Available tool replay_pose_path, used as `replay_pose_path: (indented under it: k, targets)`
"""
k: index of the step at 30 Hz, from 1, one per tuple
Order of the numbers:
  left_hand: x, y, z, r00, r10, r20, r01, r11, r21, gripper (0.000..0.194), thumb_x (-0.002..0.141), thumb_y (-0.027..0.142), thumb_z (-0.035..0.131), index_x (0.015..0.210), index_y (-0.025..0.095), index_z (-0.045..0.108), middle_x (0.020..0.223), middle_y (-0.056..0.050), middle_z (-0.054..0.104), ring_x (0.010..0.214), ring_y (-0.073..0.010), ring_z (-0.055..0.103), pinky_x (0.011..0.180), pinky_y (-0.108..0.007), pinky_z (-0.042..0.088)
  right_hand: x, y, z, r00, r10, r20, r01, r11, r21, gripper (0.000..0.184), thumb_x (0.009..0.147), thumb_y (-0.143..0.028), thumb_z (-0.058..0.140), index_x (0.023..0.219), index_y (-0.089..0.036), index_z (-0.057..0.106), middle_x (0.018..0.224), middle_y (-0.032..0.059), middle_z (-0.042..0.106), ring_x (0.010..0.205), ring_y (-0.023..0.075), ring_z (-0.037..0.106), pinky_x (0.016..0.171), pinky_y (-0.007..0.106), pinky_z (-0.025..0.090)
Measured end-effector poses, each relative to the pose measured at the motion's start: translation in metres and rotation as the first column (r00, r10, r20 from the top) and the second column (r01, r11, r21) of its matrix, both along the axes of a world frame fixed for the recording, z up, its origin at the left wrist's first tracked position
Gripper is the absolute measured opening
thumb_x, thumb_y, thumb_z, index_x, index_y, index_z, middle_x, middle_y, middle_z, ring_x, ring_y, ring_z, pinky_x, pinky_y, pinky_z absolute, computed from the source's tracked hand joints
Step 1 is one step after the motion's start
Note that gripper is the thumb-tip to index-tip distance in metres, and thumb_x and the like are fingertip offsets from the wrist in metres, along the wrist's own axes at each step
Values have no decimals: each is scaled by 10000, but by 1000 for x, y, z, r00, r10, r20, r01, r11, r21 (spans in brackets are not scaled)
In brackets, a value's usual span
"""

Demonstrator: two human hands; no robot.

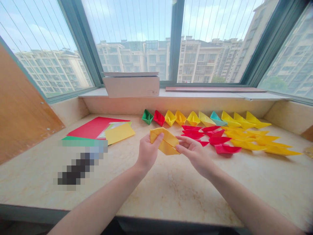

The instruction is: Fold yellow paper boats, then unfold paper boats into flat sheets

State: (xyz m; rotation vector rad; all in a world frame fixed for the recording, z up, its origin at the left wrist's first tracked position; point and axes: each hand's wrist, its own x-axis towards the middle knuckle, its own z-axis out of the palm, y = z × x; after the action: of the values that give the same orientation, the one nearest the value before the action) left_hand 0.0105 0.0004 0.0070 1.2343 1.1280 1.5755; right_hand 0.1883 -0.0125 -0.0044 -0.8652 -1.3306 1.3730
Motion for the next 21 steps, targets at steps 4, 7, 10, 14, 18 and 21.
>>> replay_pose_path:
  k: [4, 7, 10, 14, 18, 21]
  targets:
    - [0, 1, 0, 1000, 9, 0, -9, 1000, 3, 372, 746, 468, 760, 888, 127, 725, 792, -41, 721, 662, -151, 644, 581, -222, 492, 4, 3, -2, 1000, 15, 20, -16, 1000, 6, 408, 801, -365, 742, 1167, -194, 682, 963, 71, 747, 855, 204, 665, 780, 356, 499]
    - [0, 1, -1, 1000, 11, 3, -11, 1000, 1, 368, 746, 470, 757, 881, 130, 724, 787, -38, 719, 660, -151, 644, 581, -223, 488, 6, 3, -2, 999, 33, 27, -33, 999, -9, 396, 795, -359, 747, 1152, -195, 695, 926, 62, 743, 799, 184, 646, 743, 334, 494]
    - [-1, 2, -1, 1000, 14, 7, -14, 1000, -3, 360, 748, 468, 757, 874, 132, 724, 789, -38, 716, 662, -149, 641, 589, -225, 491, 7, 3, -1, 998, 51, 24, -50, 998, -37, 376, 778, -351, 767, 1122, -210, 706, 931, 57, 739, 798, 178, 641, 730, 320, 495]
    - [-1, 2, -2, 1000, 18, 10, -18, 1000, -5, 344, 747, 455, 761, 872, 136, 728, 787, -39, 719, 668, -151, 643, 599, -229, 493, 8, 4, -3, 997, 46, 61, -44, 998, -40, 356, 748, -353, 794, 1066, -209, 722, 922, 57, 738, 796, 183, 645, 715, 319, 498]
    - [-1, 2, -3, 1000, 20, -2, -20, 1000, 4, 340, 753, 452, 758, 868, 134, 726, 783, -40, 717, 672, -153, 645, 603, -228, 493, 8, 5, -5, 997, -3, 78, 4, 1000, -20, 362, 712, -362, 824, 1025, -203, 733, 850, 38, 734, 744, 170, 645, 703, 318, 494]
    - [-1, 2, -3, 1000, 27, -5, -27, 1000, 5, 344, 758, 459, 754, 863, 134, 718, 771, -35, 711, 666, -149, 640, 596, -223, 488, 8, 5, -5, 997, -19, 71, 21, 999, -25, 390, 707, -355, 831, 1051, -203, 725, 828, 34, 740, 728, 167, 655, 710, 325, 498]
